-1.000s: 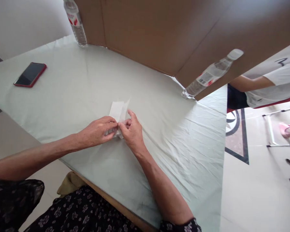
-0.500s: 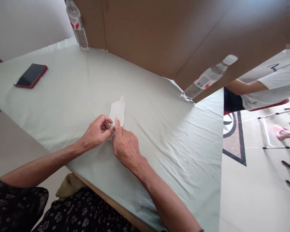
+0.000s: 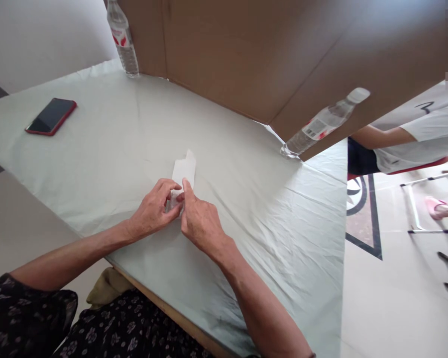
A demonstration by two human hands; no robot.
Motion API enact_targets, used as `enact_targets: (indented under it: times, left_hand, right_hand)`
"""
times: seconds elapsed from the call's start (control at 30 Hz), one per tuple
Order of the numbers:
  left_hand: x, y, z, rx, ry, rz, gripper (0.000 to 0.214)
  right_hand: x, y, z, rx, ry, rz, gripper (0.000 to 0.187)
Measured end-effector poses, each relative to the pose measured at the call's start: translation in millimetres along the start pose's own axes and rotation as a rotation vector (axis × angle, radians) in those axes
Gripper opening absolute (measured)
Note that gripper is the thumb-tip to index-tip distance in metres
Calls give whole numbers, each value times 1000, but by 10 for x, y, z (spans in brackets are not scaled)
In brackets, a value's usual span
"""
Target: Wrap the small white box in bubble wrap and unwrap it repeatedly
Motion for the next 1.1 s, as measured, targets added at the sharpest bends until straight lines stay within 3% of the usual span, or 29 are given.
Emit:
enact_targets:
  times: [0.13, 0.27, 0.37, 0.57, 0.77, 0.93, 1.1]
  left_hand:
    - [12, 57, 2, 44, 5, -44, 14]
    - [54, 87, -20, 80, -19, -54, 21]
    - [56, 84, -11, 77, -25, -41, 26]
    - [-112, 81, 15, 58, 146, -188, 47]
    - [-141, 106, 20, 67, 243, -222, 27]
    - [-127, 95, 17, 60, 229, -188, 27]
    - [-107, 112, 18, 74, 205, -164, 28]
  right_hand:
    - [-72, -78, -99, 26, -12, -191, 68]
    - [-337, -197, -117, -123, 100, -404, 52]
    - [-468, -210, -136, -217, 134, -398, 47]
    - [-427, -29, -314, -98, 90, -274, 48]
    - [-778, -90, -337, -202, 271, -452, 43]
    - [-981, 210, -561, -18, 420, -719, 51]
    - [-908, 293, -907, 69, 374, -779, 35]
Point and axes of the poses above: each hand's wrist, its own z-axis away from the middle knuckle, its own y-axis out of the palm, x = y × z, the point moved 10 cm from there along -z, towards the middle knuckle, and after that the axes turned 6 degrees about z, right-handed, at the moved point
